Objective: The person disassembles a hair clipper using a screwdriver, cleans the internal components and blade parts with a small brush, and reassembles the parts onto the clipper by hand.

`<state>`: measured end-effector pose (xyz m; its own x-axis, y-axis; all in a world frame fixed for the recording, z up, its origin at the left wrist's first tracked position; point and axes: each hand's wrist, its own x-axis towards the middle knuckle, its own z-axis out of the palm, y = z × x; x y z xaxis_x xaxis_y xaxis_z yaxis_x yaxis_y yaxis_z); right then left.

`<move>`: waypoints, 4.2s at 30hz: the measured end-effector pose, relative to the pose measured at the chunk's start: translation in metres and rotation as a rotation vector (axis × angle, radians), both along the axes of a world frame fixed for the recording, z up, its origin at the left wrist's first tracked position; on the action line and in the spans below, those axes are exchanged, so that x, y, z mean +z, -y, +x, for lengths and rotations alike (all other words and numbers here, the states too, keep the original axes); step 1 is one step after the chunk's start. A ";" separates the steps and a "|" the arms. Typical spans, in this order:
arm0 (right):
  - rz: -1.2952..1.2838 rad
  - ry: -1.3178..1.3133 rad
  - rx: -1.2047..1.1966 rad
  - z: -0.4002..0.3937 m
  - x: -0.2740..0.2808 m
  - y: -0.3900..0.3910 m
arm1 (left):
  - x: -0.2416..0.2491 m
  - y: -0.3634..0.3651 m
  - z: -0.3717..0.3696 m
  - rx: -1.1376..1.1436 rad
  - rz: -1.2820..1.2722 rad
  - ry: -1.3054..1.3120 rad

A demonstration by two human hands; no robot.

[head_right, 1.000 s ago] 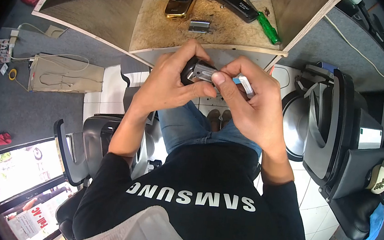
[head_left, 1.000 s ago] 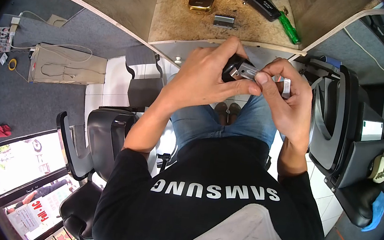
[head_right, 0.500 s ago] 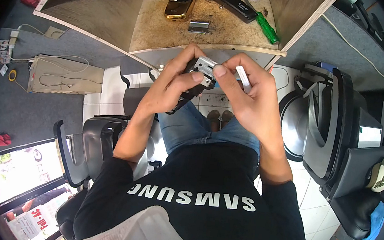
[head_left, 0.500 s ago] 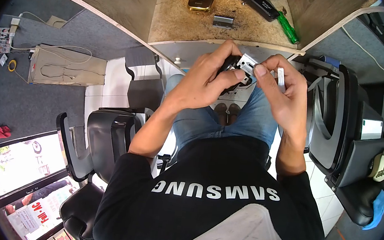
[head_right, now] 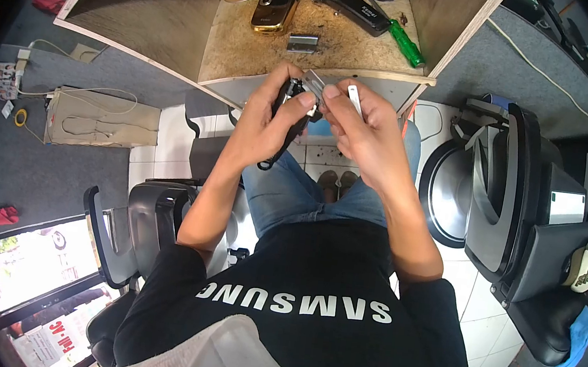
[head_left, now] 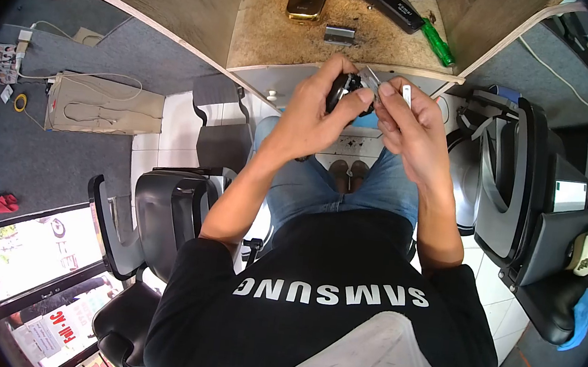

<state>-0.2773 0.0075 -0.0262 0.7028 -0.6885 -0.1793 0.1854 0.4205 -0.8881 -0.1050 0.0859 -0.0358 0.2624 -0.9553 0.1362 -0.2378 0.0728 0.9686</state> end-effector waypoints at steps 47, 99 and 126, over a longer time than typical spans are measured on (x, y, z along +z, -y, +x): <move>-1.283 -0.875 -0.139 0.050 -0.020 0.117 | 0.014 0.034 0.050 0.040 0.102 -0.364; -1.299 -0.058 -0.360 0.016 -0.032 -0.009 | -0.022 -0.011 0.006 0.128 -0.376 0.285; -1.241 -0.003 -0.430 0.011 -0.045 -0.019 | -0.034 -0.006 -0.004 0.142 -0.502 0.253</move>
<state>-0.2661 0.0261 -0.0713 0.3875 -0.5629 0.7300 0.0966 -0.7628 -0.6394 -0.1091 0.0922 -0.0694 0.2839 -0.7150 0.6389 -0.4982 0.4593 0.7354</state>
